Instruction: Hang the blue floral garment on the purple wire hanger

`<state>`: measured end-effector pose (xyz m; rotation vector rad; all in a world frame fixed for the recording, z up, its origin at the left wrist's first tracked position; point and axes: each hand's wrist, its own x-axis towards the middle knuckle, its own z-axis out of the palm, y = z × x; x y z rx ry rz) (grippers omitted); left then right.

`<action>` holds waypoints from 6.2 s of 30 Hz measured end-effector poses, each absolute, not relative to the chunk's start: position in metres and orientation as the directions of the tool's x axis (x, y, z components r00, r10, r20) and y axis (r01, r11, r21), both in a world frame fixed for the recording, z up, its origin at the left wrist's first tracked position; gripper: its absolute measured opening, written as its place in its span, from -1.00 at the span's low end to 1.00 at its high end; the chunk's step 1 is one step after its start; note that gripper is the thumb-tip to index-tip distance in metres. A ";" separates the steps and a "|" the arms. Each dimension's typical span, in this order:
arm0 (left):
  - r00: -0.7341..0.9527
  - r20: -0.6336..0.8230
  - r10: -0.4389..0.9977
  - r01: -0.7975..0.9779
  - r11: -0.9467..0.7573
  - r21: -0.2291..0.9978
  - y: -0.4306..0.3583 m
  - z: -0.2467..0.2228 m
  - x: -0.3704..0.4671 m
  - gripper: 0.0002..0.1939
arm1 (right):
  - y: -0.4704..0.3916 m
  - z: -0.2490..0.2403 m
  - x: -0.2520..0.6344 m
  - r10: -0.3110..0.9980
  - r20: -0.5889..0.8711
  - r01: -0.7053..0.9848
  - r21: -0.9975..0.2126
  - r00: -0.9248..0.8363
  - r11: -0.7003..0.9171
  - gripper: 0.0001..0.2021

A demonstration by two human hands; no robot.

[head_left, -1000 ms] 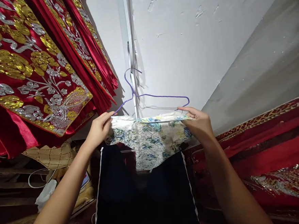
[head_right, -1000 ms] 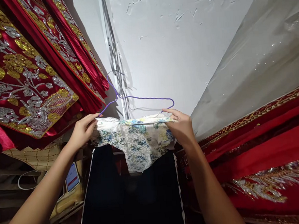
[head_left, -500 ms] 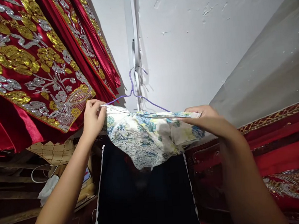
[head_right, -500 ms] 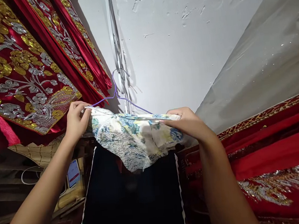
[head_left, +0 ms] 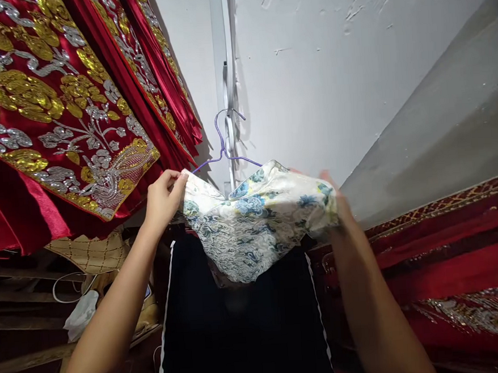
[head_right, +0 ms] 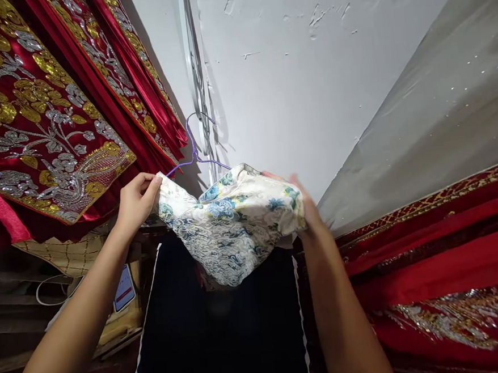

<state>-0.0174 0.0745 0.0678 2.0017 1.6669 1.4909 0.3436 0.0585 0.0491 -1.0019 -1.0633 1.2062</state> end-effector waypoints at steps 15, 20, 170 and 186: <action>-0.025 0.869 0.493 0.662 -0.643 0.384 0.034 0.108 0.035 -0.78 | 0.043 0.082 0.333 0.799 0.239 -0.204 -0.890 0.552 0.408 -0.62; -0.048 0.804 0.593 0.505 -0.680 0.532 0.018 0.097 0.037 -0.83 | 0.044 0.083 0.311 0.791 0.253 -0.212 -0.878 0.557 0.429 -0.64; 0.379 0.875 0.303 0.602 -0.799 0.016 0.071 0.062 0.043 -0.85 | 0.073 0.068 0.240 0.839 0.496 0.271 -0.795 -0.223 0.542 -0.74; 0.008 0.456 0.890 0.140 -0.453 0.881 0.061 0.057 0.075 -0.76 | 0.066 0.067 0.232 0.851 0.502 0.298 -0.798 -0.152 0.524 -0.80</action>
